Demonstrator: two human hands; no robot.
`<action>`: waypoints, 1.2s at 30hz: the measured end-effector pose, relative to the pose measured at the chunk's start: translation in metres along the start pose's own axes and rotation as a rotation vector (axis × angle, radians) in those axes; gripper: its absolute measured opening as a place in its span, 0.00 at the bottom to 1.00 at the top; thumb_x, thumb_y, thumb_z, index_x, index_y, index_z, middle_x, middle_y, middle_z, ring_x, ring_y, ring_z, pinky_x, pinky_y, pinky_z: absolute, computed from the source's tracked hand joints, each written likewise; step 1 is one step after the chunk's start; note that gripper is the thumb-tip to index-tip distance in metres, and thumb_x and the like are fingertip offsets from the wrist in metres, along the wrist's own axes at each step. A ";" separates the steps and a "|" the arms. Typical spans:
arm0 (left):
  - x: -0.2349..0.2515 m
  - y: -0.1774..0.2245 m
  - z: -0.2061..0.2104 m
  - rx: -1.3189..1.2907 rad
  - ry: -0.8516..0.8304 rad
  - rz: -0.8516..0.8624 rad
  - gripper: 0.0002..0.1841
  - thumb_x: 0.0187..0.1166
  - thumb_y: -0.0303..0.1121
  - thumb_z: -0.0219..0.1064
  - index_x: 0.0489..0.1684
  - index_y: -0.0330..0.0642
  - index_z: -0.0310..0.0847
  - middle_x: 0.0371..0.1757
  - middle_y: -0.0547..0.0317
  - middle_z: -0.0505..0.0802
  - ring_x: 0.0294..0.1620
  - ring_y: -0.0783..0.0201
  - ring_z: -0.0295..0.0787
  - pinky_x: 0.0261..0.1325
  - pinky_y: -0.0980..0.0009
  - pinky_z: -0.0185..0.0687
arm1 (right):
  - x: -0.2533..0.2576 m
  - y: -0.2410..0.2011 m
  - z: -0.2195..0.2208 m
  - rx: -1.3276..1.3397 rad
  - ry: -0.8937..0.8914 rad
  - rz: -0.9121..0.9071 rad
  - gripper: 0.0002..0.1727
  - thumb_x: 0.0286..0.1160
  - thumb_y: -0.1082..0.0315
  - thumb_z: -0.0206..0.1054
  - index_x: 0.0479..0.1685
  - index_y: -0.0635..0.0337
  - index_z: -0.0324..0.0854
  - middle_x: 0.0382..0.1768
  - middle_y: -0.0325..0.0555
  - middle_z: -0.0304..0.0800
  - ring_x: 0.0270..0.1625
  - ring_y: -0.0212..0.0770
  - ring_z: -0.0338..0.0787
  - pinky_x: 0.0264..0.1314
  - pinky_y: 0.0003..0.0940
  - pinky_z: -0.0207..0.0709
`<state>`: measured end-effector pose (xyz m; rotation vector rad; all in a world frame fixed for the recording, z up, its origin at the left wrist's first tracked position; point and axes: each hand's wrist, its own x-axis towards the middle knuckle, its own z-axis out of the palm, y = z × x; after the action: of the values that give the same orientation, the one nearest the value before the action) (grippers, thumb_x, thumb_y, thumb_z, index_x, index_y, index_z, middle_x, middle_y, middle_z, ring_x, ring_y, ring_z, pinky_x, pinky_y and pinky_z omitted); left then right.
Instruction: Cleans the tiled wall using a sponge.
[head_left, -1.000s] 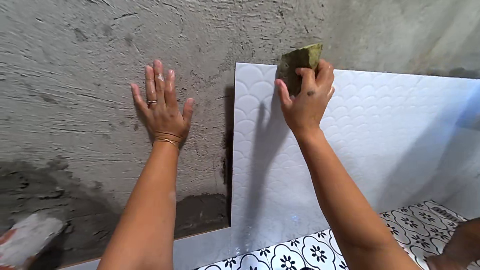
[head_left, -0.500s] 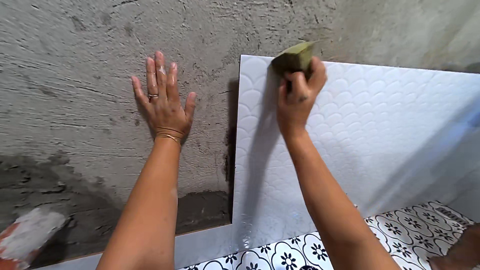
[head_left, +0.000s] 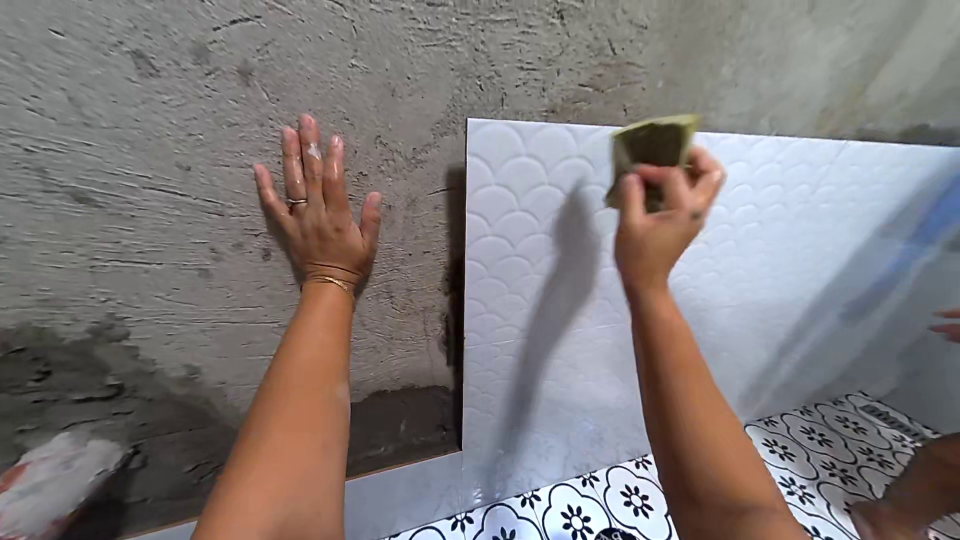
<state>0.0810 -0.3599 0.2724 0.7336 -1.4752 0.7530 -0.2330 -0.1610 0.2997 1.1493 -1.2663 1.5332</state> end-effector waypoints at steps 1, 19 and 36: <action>0.000 0.000 0.000 0.006 -0.002 -0.005 0.37 0.87 0.63 0.40 0.91 0.51 0.59 0.94 0.50 0.61 0.95 0.48 0.49 0.90 0.34 0.29 | 0.012 0.015 -0.001 -0.045 0.053 0.092 0.15 0.77 0.61 0.67 0.48 0.63 0.92 0.69 0.68 0.78 0.77 0.56 0.74 0.81 0.40 0.66; 0.002 0.001 -0.008 -0.122 -0.055 -0.070 0.38 0.82 0.61 0.48 0.92 0.54 0.59 0.95 0.58 0.61 0.97 0.55 0.45 0.91 0.37 0.20 | -0.068 -0.169 0.075 0.487 -0.279 -0.371 0.03 0.68 0.70 0.73 0.34 0.58 0.91 0.66 0.62 0.87 0.71 0.57 0.84 0.66 0.51 0.81; 0.000 -0.002 -0.001 0.036 -0.047 -0.011 0.38 0.86 0.64 0.38 0.92 0.53 0.56 0.95 0.51 0.59 0.96 0.49 0.46 0.91 0.36 0.29 | -0.002 0.016 -0.053 1.095 0.114 0.969 0.31 0.94 0.43 0.26 0.79 0.52 0.60 0.60 0.54 0.85 0.54 0.54 0.92 0.50 0.56 0.89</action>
<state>0.0833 -0.3605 0.2723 0.7912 -1.5025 0.7601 -0.2560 -0.1112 0.2900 1.0222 -0.8810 3.2035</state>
